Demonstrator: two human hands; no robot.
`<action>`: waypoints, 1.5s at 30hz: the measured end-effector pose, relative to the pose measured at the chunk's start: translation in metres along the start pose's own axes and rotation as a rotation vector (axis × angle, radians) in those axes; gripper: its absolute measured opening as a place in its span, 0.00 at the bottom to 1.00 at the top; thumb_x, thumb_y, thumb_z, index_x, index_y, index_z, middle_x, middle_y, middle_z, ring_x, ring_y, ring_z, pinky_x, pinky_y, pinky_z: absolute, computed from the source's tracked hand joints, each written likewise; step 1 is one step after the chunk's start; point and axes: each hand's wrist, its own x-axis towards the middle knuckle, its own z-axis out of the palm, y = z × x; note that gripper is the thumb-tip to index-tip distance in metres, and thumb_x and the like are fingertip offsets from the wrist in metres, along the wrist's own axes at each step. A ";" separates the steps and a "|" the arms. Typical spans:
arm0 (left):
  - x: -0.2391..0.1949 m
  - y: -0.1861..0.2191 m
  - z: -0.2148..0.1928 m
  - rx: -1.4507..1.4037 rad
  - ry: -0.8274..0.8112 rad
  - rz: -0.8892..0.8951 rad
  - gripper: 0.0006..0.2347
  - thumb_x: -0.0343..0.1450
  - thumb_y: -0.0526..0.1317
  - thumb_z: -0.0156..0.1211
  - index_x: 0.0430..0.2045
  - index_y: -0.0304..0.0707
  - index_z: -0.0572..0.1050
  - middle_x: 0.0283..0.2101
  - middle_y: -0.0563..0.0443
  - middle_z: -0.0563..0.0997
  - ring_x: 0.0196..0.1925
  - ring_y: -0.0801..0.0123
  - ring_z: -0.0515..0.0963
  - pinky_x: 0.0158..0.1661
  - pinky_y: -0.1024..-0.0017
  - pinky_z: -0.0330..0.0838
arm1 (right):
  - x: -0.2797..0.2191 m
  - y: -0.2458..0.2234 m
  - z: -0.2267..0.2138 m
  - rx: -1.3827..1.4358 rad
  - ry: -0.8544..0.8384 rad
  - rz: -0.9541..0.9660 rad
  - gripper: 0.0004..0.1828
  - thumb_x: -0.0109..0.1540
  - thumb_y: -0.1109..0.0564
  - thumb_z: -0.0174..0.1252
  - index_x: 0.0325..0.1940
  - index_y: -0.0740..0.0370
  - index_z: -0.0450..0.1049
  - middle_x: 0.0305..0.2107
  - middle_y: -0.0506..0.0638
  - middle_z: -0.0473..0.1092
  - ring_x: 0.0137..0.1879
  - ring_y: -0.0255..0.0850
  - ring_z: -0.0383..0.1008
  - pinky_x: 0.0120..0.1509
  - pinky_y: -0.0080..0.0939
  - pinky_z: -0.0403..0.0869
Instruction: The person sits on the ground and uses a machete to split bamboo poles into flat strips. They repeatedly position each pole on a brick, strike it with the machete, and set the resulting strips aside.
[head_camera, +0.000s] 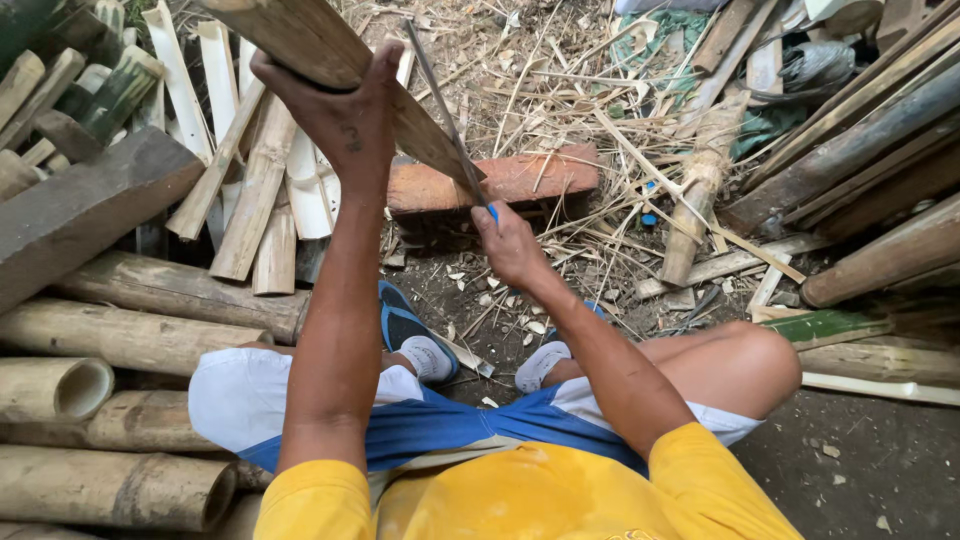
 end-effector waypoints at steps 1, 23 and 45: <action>-0.001 -0.002 0.000 -0.019 0.004 0.010 0.42 0.68 0.47 0.86 0.64 0.36 0.52 0.58 0.41 0.67 0.65 0.56 0.69 0.65 0.60 0.66 | -0.001 0.001 -0.004 -0.038 0.017 -0.047 0.29 0.74 0.34 0.39 0.38 0.62 0.65 0.21 0.49 0.67 0.28 0.42 0.70 0.34 0.50 0.70; 0.014 -0.084 -0.016 -0.118 -0.254 0.026 0.58 0.70 0.52 0.84 0.74 0.29 0.30 0.77 0.31 0.51 0.80 0.49 0.56 0.78 0.59 0.61 | 0.013 0.072 0.021 0.038 0.072 -0.031 0.29 0.68 0.34 0.48 0.41 0.64 0.72 0.21 0.56 0.70 0.29 0.49 0.72 0.38 0.51 0.71; 0.020 -0.075 -0.003 -0.172 0.101 -0.038 0.44 0.74 0.49 0.77 0.73 0.38 0.44 0.68 0.39 0.61 0.72 0.58 0.63 0.71 0.59 0.60 | 0.048 0.148 0.059 -0.173 0.179 0.229 0.25 0.70 0.38 0.50 0.37 0.64 0.69 0.28 0.66 0.72 0.38 0.65 0.74 0.42 0.59 0.70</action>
